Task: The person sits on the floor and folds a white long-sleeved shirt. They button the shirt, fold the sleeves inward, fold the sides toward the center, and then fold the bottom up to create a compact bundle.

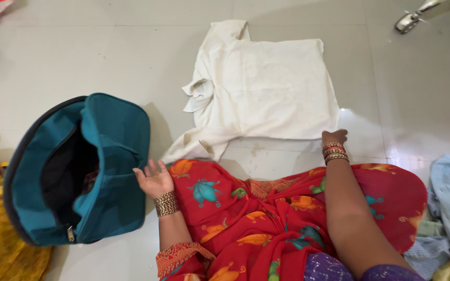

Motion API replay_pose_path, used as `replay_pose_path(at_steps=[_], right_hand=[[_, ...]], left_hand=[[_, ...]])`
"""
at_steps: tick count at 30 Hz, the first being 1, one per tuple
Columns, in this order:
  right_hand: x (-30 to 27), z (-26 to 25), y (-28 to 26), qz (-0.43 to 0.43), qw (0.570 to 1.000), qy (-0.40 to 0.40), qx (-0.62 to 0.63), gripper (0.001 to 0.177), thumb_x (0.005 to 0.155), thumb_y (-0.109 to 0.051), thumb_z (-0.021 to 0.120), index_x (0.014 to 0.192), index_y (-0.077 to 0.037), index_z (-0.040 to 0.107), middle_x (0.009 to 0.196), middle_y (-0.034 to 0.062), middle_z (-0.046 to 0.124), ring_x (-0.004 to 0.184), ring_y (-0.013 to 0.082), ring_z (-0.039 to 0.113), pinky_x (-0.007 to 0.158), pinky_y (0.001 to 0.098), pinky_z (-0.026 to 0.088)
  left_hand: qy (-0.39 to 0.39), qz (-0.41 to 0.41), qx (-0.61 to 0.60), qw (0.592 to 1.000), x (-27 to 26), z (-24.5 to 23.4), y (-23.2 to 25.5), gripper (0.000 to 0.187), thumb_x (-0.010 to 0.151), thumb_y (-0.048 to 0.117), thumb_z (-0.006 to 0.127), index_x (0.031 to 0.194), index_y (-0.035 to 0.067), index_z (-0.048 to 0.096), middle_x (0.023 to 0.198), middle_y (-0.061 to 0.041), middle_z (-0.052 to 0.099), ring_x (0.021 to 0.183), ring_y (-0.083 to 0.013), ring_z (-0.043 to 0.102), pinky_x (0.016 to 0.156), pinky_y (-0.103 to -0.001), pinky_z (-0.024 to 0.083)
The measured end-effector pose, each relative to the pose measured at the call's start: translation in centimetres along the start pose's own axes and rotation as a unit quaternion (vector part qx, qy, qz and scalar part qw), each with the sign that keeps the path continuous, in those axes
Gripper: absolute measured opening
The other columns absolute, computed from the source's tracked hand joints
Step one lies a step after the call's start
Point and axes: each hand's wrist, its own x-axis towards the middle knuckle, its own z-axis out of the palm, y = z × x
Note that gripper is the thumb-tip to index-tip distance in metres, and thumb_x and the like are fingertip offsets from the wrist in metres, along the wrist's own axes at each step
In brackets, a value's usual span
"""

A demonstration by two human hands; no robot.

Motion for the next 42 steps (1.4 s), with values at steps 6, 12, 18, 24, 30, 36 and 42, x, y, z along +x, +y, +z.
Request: replay_pose_path(at_steps=[6,12,18,24,30,36,42], right_hand=[[-1.2,0.8,-0.1,0.104,0.989,-0.019,0.100,0.065,0.085,-0.010,0.074,0.136,0.000,0.035,0.132,0.0219,0.049,0.096,0.0281,0.067,0.074,0.0392,0.064],[-1.2,0.1,0.8,0.067,0.952,-0.057,0.294,0.042,0.092,-0.004,0.066,0.130,-0.006,0.047,0.109,0.0131,0.064,0.076,0.0177,0.064,0.065,0.0335,0.059],[-0.5,0.0,0.4,0.032,0.933,-0.065,0.351,0.021,0.096,-0.008,0.066,0.116,-0.004,0.059,0.097,0.0111,0.066,0.070,0.0163,0.064,0.063,0.0319,0.058],[-0.7,0.0,0.6,0.002,0.948,-0.047,0.315,0.024,0.092,-0.004,0.065,0.114,-0.008,0.059,0.094,0.0070,0.067,0.072,0.0151,0.068,0.062,0.0295,0.060],[-0.4,-1.6,0.6,-0.131,0.977,-0.043,0.164,0.025,0.086,0.002,0.072,0.110,-0.006,0.068,0.095,0.0075,0.067,0.074,0.0152,0.067,0.062,0.0275,0.059],[3.1,-5.9,-1.5,-0.142,0.987,-0.051,0.047,0.017,0.089,-0.002,0.074,0.105,-0.006,0.072,0.094,0.0075,0.072,0.077,0.0179,0.071,0.063,0.0285,0.060],[2.1,-4.0,-1.0,-0.066,0.992,-0.094,0.041,0.023,0.088,0.000,0.073,0.109,-0.008,0.070,0.099,0.0106,0.072,0.081,0.0206,0.073,0.065,0.0299,0.063]], left_hand=[[-0.196,0.021,0.157,0.968,1.6,-1.1,-1.6,0.041,0.094,0.025,0.073,0.128,0.012,0.055,0.141,-0.005,0.052,0.123,-0.0245,0.054,0.102,-0.040,0.049],[-0.330,0.265,0.606,0.674,2.4,2.1,-8.8,0.017,0.095,0.014,0.072,0.110,0.007,0.068,0.111,-0.006,0.069,0.106,-0.0206,0.067,0.091,-0.035,0.054],[-0.417,0.250,0.828,0.280,-1.8,5.6,-15.1,0.072,0.078,0.023,0.082,0.140,0.009,0.047,0.143,-0.011,0.052,0.143,-0.0303,0.038,0.112,-0.055,0.031],[-0.460,0.271,0.839,0.102,-0.5,5.5,-18.5,0.079,0.083,0.008,0.065,0.152,0.015,0.027,0.153,-0.005,0.048,0.148,-0.0238,0.030,0.116,-0.059,0.013],[-0.480,0.169,0.861,0.013,-1.8,4.5,-19.6,0.040,0.102,0.011,0.052,0.142,0.011,0.044,0.130,-0.016,0.064,0.116,-0.0337,0.068,0.111,-0.054,0.043],[-0.564,0.129,0.811,0.086,-7.7,1.9,-19.9,0.043,0.094,0.007,0.055,0.137,0.006,0.049,0.133,-0.021,0.058,0.109,-0.0379,0.068,0.090,-0.050,0.056],[-0.464,0.368,0.802,0.078,-4.8,3.1,-20.8,0.059,0.077,0.009,0.061,0.135,0.010,0.054,0.139,-0.012,0.057,0.135,-0.0280,0.049,0.107,-0.051,0.038]])
